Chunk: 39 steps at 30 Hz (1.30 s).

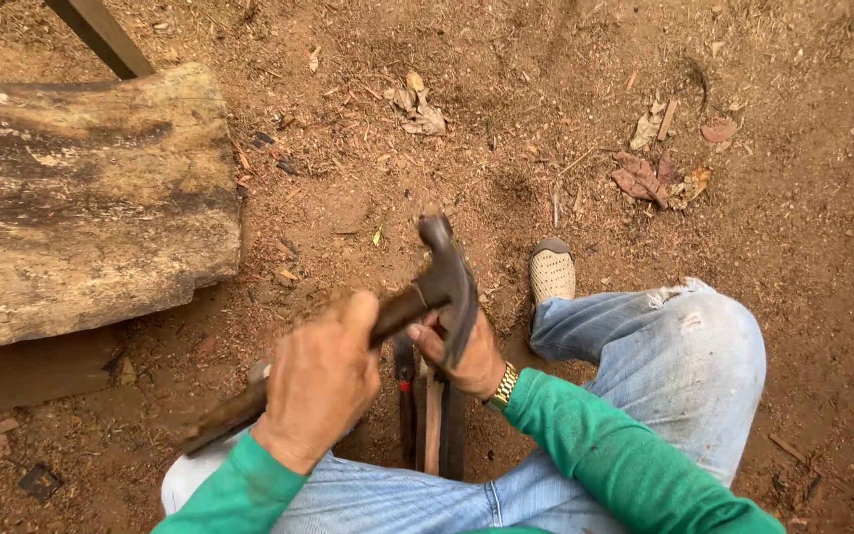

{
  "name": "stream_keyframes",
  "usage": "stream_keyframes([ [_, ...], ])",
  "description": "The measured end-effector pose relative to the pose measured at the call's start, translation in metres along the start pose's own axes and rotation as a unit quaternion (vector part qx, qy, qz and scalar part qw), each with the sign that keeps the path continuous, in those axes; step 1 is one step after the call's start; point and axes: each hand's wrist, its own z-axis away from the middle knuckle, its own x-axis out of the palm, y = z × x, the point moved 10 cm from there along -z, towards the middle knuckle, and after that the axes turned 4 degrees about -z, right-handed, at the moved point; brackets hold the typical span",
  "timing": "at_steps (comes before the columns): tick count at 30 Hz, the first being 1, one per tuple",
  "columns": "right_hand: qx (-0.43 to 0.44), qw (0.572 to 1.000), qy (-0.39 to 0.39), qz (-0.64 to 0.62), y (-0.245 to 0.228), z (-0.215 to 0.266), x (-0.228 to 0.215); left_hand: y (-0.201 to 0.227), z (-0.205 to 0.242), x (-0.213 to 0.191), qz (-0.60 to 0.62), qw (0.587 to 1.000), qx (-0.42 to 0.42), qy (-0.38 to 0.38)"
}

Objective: Using a hammer and a punch tool to work on an object secured in a metal vise.

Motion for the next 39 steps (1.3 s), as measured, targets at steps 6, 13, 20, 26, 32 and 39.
stream_keyframes([
  [6, -0.083, 0.995, -0.009, 0.054, -0.047, -0.004, 0.009, 0.025, 0.005, -0.008, -0.158, 0.979, 0.11, -0.069],
  [13, -0.064, 0.991, 0.029, 0.111, 0.003, -0.014, -0.009, -0.006, -0.002, 0.009, -0.013, 0.999, 0.022, -0.027],
  [20, -0.018, 0.994, 0.035, 0.106, 0.004, 0.001, -0.002, 0.005, -0.006, -0.014, -0.062, 0.997, 0.052, -0.006],
  [26, -0.139, 0.982, 0.031, 0.122, -0.029, -0.002, 0.007, 0.0, -0.004, 0.012, -0.198, 0.967, 0.138, -0.077],
  [32, -0.12, 0.983, 0.026, 0.135, -0.016, 0.008, -0.001, -0.001, 0.001, -0.014, -0.039, 0.994, 0.096, 0.026],
  [39, -0.026, 0.997, 0.049, 0.056, -0.001, -0.007, -0.005, 0.01, -0.005, -0.004, -0.153, 0.973, 0.145, -0.09],
])
